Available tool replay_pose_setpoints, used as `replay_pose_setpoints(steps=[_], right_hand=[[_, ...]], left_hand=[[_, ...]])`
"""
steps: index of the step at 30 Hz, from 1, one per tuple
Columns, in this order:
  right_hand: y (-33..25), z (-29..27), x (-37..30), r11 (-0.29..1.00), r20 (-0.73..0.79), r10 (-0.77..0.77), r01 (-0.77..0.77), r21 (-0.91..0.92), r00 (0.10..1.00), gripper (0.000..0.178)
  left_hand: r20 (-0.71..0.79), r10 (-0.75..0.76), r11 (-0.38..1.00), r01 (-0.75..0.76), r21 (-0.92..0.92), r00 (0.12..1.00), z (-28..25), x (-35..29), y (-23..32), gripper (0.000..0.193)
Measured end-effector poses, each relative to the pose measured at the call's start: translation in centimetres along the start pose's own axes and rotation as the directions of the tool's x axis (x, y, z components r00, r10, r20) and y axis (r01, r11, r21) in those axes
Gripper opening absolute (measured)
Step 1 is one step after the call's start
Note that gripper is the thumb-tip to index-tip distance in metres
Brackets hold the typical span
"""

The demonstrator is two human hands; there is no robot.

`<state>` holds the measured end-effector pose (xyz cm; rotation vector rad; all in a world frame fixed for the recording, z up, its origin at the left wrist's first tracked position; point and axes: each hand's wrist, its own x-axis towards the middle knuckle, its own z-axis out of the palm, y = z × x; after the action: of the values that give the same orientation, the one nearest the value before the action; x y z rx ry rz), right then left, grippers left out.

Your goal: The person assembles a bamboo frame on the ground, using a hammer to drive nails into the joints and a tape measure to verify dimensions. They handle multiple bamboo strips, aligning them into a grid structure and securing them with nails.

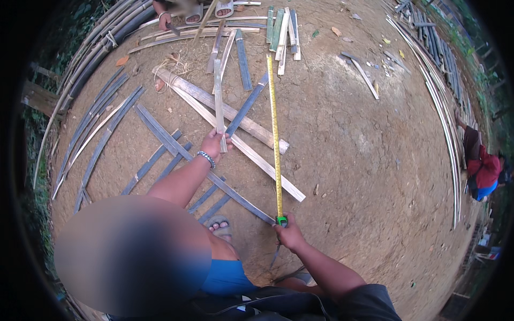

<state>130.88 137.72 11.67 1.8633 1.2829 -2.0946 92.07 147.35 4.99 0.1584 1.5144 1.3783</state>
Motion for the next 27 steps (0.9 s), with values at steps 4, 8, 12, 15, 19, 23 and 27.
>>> replay_pose_setpoints(steps=[4,8,12,15,19,23,27], right_hand=[[0.6,-0.1,-0.1,0.998,0.038,-0.009,0.012,-0.06,0.999,0.056],[0.6,0.2,-0.4,0.992,0.08,-0.018,0.027,-0.125,0.997,0.06],[0.7,-0.8,-0.6,0.985,0.051,-0.025,0.034,-0.172,0.998,0.063],[0.6,-0.4,-0.2,0.98,0.07,-0.053,0.065,-0.187,0.996,0.065],[0.2,-0.8,0.1,0.973,0.122,-0.041,0.067,-0.221,0.992,0.062],[1.6,-4.2,-1.9,0.833,0.128,-0.236,0.268,-0.484,0.963,0.065],[-3.2,-7.8,-10.1,0.622,0.214,-0.294,0.357,-0.697,0.932,0.059]], left_hand=[[0.043,-0.017,0.999,0.015,0.028,0.999,0.2,1.1,1.5,0.03],[-0.024,0.007,0.986,-0.003,0.164,1.0,-0.6,2.1,2.6,0.048],[-0.072,0.15,0.85,-0.091,0.519,0.986,0.7,1.5,3.0,0.062],[-0.096,0.234,0.83,-0.148,0.537,0.967,-1.4,2.0,2.2,0.06],[-0.13,0.45,0.534,-0.149,0.833,0.883,-2.7,1.5,3.3,0.065],[-0.116,0.255,0.917,-0.202,0.345,0.96,-0.3,-3.4,7.8,0.069],[-0.449,0.151,0.918,-0.294,-0.268,0.881,-0.3,-12.9,15.1,0.073]])
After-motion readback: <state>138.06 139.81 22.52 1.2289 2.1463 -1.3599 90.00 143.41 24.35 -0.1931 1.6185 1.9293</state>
